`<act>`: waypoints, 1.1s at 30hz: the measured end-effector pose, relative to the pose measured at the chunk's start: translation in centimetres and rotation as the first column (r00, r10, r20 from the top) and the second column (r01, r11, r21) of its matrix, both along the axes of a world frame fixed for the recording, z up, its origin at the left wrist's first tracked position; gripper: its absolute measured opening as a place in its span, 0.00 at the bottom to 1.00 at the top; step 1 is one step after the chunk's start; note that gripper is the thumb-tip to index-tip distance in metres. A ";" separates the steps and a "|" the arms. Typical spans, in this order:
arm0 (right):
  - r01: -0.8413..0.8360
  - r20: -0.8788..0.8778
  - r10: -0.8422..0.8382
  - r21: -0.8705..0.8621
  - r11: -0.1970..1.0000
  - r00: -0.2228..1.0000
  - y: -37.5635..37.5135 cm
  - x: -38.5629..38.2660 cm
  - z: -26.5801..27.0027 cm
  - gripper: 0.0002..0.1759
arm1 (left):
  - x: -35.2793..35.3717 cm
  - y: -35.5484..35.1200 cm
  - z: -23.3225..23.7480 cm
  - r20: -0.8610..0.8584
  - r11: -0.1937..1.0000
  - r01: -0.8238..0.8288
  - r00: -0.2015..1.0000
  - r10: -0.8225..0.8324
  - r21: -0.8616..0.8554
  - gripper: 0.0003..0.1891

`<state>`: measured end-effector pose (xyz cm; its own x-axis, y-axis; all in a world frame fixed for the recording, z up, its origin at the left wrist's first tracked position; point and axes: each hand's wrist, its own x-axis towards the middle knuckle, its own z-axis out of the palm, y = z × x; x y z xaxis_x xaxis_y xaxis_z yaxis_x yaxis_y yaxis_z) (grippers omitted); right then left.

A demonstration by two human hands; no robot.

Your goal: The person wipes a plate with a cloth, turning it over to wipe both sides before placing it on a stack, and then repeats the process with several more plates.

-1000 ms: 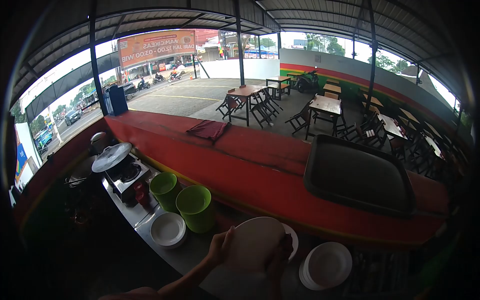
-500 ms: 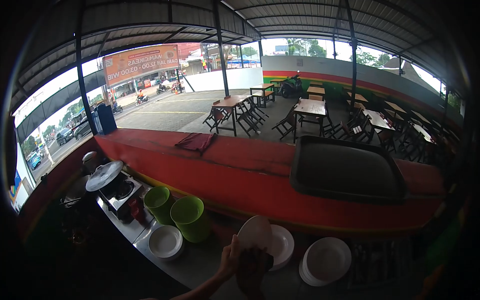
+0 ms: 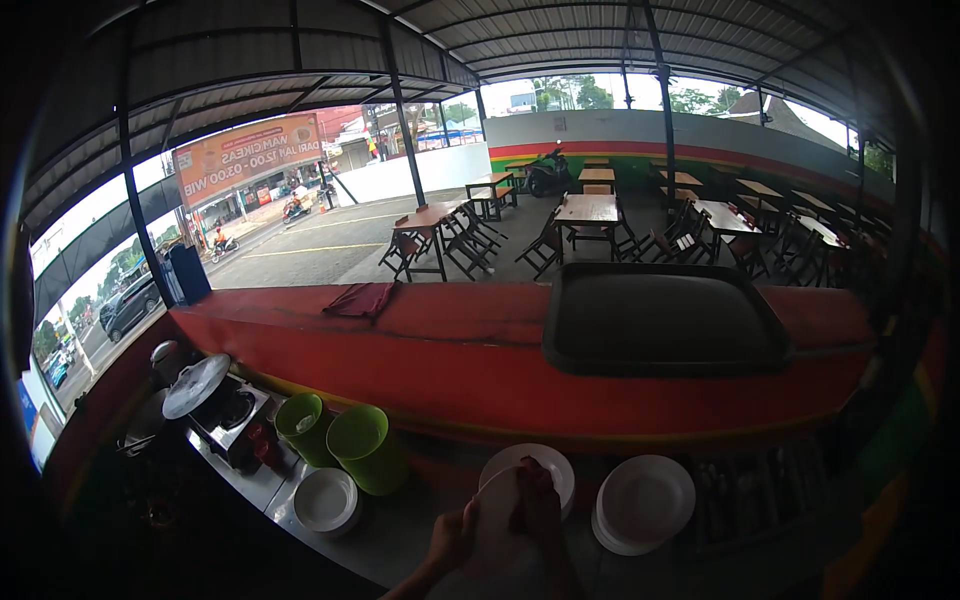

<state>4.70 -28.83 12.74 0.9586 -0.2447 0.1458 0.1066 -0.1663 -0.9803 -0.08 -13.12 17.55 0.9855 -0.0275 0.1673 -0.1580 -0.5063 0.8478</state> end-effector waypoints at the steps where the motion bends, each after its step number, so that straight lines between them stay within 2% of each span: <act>1: -0.013 -0.110 0.027 0.128 0.992 0.994 -0.1 -0.5 1.2 0.23 | 0.0 0.2 -0.2 0.011 0.999 -0.025 1.000 0.025 -0.036 0.31; 3: -0.002 -0.307 0.125 0.373 0.928 0.943 -0.2 -1.0 2.7 0.23 | 0.3 0.6 -0.8 0.032 0.991 -0.078 0.996 0.083 -0.111 0.32; 6: -0.005 -0.094 0.063 0.519 0.855 0.994 1.7 -0.8 -2.3 0.23 | 0.4 1.5 -1.1 0.036 0.974 -0.144 0.988 0.152 -0.177 0.35; 7: -0.010 -0.037 0.033 0.501 0.865 0.999 2.5 -1.5 -3.4 0.23 | 0.3 1.9 -1.2 0.030 0.964 -0.169 0.983 0.179 -0.204 0.36; 9: 0.028 0.067 -0.064 0.448 0.894 0.996 4.7 -2.9 -4.2 0.23 | 0.1 2.4 -0.1 0.035 0.909 -0.205 0.972 0.233 -0.363 0.37; 12: 0.247 0.221 -0.327 0.324 0.913 0.919 10.7 -6.1 -0.7 0.24 | 0.8 3.0 0.2 0.012 0.762 -0.239 0.951 0.309 -0.602 0.37; 14: 0.266 0.324 -0.342 0.257 0.929 0.882 11.6 -8.0 0.5 0.25 | 1.0 3.6 0.1 -0.015 0.831 -0.209 0.972 0.235 -0.515 0.37; 16: 0.104 0.404 -0.170 0.180 0.978 0.899 11.4 -9.9 -0.2 0.26 | 0.7 3.9 -0.5 -0.017 0.868 -0.151 0.987 0.163 -0.473 0.37; 17: -0.006 0.286 -0.189 0.565 0.825 0.939 11.8 -9.8 -0.6 0.26 | 0.2 3.7 -1.0 -0.003 0.874 -0.114 0.992 0.127 -0.472 0.37; 18: -0.074 0.171 -0.145 0.854 0.516 0.975 12.3 -9.2 -1.1 0.26 | -0.2 3.9 -1.3 0.010 0.879 -0.080 0.995 0.097 -0.471 0.37; 19: -0.076 0.081 -0.044 0.991 0.112 0.996 12.8 -8.6 -1.8 0.26 | -0.8 4.4 -1.5 -0.045 0.896 -0.088 0.996 0.076 -0.436 0.37; 21: -0.105 0.119 -0.016 0.922 0.372 0.993 13.4 -7.7 -4.0 0.27 | -2.7 5.6 -1.6 -0.167 0.923 -0.111 0.985 0.052 -0.368 0.36; 23: -0.138 0.234 -0.011 0.607 0.783 0.972 13.5 -8.3 -2.8 0.27 | -4.6 7.2 -1.4 -0.226 0.932 -0.138 0.972 0.062 -0.335 0.36; 24: -0.109 0.339 0.012 0.268 0.957 0.941 12.8 -9.0 0.5 0.26 | -5.6 8.0 -1.3 -0.235 0.928 -0.144 0.970 0.063 -0.345 0.36; 25: -0.032 0.431 0.072 -0.100 0.995 0.899 12.4 -9.5 2.3 0.25 | -6.5 8.8 -1.4 -0.245 0.925 -0.147 0.968 0.061 -0.350 0.36; 26: -0.038 0.370 0.079 -0.117 0.992 0.925 12.2 -9.0 0.9 0.25 | -7.4 9.5 -1.6 -0.220 0.932 -0.167 0.971 0.098 -0.321 0.36; 28: -0.048 0.050 0.049 -0.016 0.999 0.998 11.8 -9.2 0.1 0.21 | -9.2 10.8 -2.0 -0.192 0.918 -0.179 0.975 0.116 -0.355 0.35; 29: -0.039 -0.116 0.042 0.029 0.999 0.992 11.7 -9.0 -0.5 0.20 | -10.0 11.5 -2.2 -0.178 0.909 -0.186 0.976 0.127 -0.372 0.35; 30: -0.024 0.020 0.023 0.042 0.999 1.000 11.7 -8.4 -2.8 0.19 | -10.8 12.0 -2.2 -0.168 0.895 -0.207 0.974 0.151 -0.395 0.35; 33: 0.017 -0.012 -0.013 0.382 0.924 1.000 13.0 -9.2 -5.2 0.18 | -12.8 13.7 -1.7 -0.136 0.868 -0.240 0.970 0.200 -0.436 0.35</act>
<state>-4.53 -15.85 7.55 0.9551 -0.2947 0.0300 0.0982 0.2195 -0.9707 -12.88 0.61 15.82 0.9680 0.2496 0.0270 -0.0059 -0.0850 0.9964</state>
